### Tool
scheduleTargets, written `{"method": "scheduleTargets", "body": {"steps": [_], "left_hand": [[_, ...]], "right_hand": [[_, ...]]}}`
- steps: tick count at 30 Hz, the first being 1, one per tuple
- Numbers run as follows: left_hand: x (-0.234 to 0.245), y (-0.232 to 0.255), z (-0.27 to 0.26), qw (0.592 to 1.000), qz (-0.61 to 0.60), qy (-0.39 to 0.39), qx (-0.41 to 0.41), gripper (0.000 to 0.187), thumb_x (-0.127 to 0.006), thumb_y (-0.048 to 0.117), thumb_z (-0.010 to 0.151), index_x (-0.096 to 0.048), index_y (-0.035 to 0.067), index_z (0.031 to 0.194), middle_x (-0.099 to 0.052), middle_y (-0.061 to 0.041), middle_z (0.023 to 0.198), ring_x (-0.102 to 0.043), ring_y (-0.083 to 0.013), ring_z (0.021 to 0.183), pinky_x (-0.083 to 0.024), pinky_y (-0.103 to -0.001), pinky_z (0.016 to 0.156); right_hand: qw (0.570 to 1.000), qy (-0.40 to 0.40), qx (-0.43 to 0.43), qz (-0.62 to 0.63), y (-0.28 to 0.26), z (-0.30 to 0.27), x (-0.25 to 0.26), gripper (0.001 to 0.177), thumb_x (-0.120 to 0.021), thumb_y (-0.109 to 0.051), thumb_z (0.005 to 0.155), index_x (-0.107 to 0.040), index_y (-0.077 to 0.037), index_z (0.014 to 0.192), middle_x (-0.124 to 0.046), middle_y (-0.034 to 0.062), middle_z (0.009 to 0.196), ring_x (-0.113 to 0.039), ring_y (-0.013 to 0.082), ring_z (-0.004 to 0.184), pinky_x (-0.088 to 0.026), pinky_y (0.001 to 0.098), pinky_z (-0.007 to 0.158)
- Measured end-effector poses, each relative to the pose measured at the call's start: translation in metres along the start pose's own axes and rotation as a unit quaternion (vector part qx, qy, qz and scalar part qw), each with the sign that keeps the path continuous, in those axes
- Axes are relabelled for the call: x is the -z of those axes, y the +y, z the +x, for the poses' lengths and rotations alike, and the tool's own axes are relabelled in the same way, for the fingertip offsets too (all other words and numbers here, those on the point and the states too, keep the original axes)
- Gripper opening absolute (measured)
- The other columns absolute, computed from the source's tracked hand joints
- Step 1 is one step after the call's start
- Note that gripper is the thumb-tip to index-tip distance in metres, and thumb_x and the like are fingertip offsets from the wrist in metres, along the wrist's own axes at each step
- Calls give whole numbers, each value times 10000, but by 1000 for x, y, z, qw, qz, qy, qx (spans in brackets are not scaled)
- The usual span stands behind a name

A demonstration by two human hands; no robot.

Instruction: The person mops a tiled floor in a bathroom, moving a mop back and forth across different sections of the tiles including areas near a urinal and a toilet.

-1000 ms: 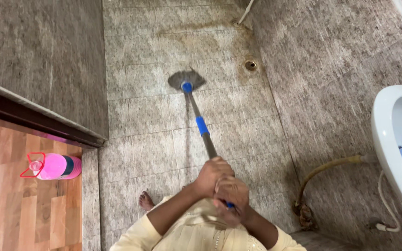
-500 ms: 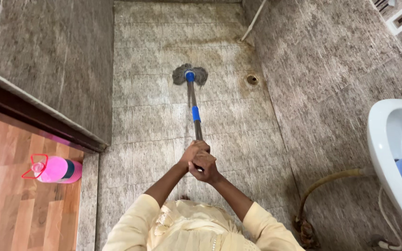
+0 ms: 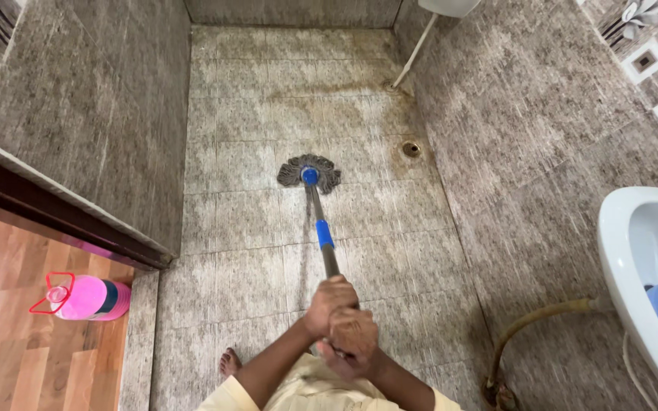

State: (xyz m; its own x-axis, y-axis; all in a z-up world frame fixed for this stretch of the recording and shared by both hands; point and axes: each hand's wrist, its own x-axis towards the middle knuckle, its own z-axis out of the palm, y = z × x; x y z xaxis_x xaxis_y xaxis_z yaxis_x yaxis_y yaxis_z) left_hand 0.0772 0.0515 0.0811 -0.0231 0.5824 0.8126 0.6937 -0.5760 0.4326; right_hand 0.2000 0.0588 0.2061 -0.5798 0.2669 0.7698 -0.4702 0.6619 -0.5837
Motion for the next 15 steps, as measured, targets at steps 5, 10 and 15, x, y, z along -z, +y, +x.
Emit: {"method": "scheduleTargets", "body": {"steps": [5, 10, 15], "left_hand": [[20, -58, -10, 994, 34, -96, 37, 255, -727, 233, 883, -565, 175, 695, -572, 15, 699, -548, -131, 650, -492, -301, 667], [34, -57, 5, 992, -21, -116, 40, 167, -678, 258, 801, -569, 168, 711, -559, 10, 687, -530, -155, 648, -472, -307, 690], [21, 27, 26, 986, -48, -153, 43, 149, -631, 141, 835, -566, 193, 712, -535, 47, 635, -495, -109, 574, -468, -272, 666]], "right_hand": [[992, -90, -8, -85, 80, -7, -29, 113, -757, -108, 894, -722, -100, 786, -523, -36, 564, -578, 108, 556, -489, 287, 543], [989, -89, -27, -116, 81, -7, -24, 279, -752, -126, 886, -612, -128, 645, -553, -37, 585, -546, 96, 539, -454, 280, 533], [985, -163, 35, 34, -11, 7, 23, 302, -763, -165, 872, -558, -174, 650, -485, -46, 592, -489, 96, 560, -395, 274, 534]]}}
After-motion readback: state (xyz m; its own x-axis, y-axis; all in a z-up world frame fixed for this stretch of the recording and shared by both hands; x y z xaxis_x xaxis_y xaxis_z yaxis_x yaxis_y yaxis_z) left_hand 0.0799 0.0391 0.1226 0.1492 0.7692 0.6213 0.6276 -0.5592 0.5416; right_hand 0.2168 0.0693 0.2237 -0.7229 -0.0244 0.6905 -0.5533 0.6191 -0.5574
